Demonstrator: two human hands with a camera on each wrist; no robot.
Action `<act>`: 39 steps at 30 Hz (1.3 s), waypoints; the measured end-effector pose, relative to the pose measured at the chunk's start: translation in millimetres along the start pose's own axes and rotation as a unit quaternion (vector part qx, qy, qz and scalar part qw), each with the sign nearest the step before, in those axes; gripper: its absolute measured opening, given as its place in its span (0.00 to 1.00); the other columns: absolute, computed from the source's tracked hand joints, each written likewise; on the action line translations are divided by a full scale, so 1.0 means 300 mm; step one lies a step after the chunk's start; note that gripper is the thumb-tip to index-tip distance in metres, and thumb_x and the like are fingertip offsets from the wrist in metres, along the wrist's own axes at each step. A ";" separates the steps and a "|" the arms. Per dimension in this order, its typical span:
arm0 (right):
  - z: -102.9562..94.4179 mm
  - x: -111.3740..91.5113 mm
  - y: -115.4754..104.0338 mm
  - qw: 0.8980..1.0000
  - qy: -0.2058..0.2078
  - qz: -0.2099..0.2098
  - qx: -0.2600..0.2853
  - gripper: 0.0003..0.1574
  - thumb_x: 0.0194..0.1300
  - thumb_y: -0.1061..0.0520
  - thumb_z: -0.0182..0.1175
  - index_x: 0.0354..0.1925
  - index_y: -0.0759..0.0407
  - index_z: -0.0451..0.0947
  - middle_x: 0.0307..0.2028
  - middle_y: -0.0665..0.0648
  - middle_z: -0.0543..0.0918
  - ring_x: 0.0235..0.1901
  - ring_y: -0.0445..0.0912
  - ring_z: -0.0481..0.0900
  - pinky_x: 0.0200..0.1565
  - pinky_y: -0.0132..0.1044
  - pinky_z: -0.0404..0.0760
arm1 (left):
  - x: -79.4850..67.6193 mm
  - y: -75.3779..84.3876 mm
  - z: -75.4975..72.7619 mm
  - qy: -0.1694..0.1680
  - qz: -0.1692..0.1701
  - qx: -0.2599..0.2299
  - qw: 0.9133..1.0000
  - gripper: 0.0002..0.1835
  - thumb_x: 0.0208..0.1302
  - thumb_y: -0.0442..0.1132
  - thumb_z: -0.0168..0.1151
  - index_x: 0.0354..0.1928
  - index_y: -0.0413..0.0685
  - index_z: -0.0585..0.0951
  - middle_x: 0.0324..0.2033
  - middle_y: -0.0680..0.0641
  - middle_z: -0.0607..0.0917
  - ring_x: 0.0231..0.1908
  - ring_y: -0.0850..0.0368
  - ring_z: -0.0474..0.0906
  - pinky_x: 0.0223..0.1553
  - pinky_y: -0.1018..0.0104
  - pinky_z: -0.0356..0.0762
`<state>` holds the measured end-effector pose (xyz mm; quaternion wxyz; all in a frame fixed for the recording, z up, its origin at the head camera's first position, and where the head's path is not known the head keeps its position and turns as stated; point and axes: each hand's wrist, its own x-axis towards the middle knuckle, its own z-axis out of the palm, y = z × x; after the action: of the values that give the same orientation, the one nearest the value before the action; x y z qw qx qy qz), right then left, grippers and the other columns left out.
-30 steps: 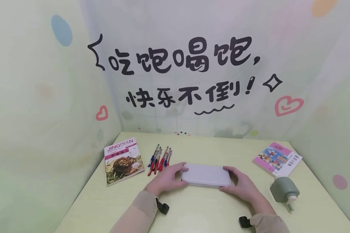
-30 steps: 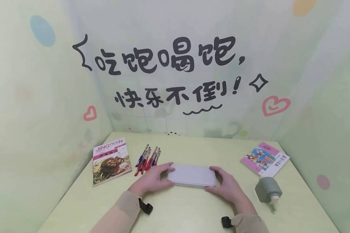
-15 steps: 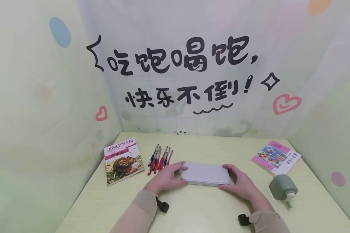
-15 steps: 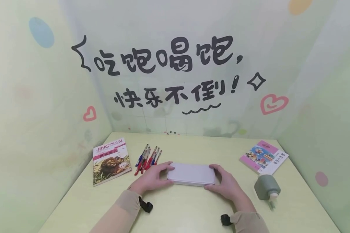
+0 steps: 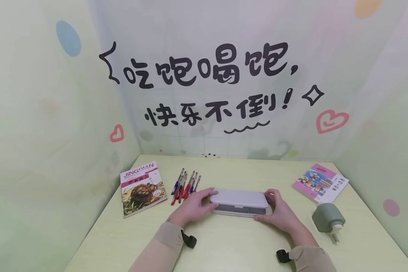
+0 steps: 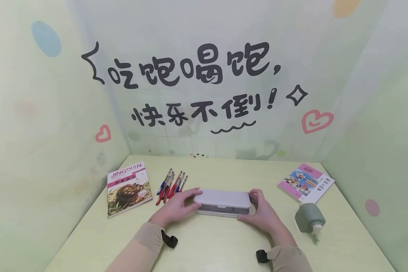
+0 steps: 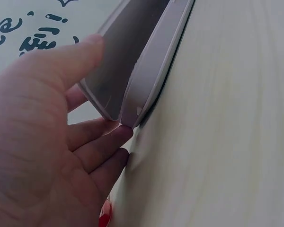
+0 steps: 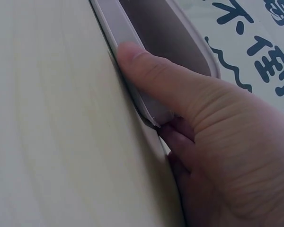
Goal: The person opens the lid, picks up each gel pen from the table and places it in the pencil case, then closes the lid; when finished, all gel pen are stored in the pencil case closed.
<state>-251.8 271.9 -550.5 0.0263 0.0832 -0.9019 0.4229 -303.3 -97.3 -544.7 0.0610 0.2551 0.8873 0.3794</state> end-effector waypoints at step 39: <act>0.018 0.000 -0.008 1.000 -0.002 -0.019 0.020 0.80 0.52 0.47 0.89 0.85 0.62 0.48 0.76 0.74 0.75 0.79 0.75 0.65 0.79 0.79 0.55 | 0.032 0.074 -0.001 0.121 -0.083 -0.064 0.987 0.39 0.78 0.54 0.67 0.85 0.60 0.66 0.77 0.45 0.78 0.70 0.43 0.83 0.72 0.42 0.82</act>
<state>-251.1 266.2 -552.2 0.0309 0.1013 -0.8916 0.4402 -302.6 -79.9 -528.0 0.0013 0.1284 0.8799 0.4574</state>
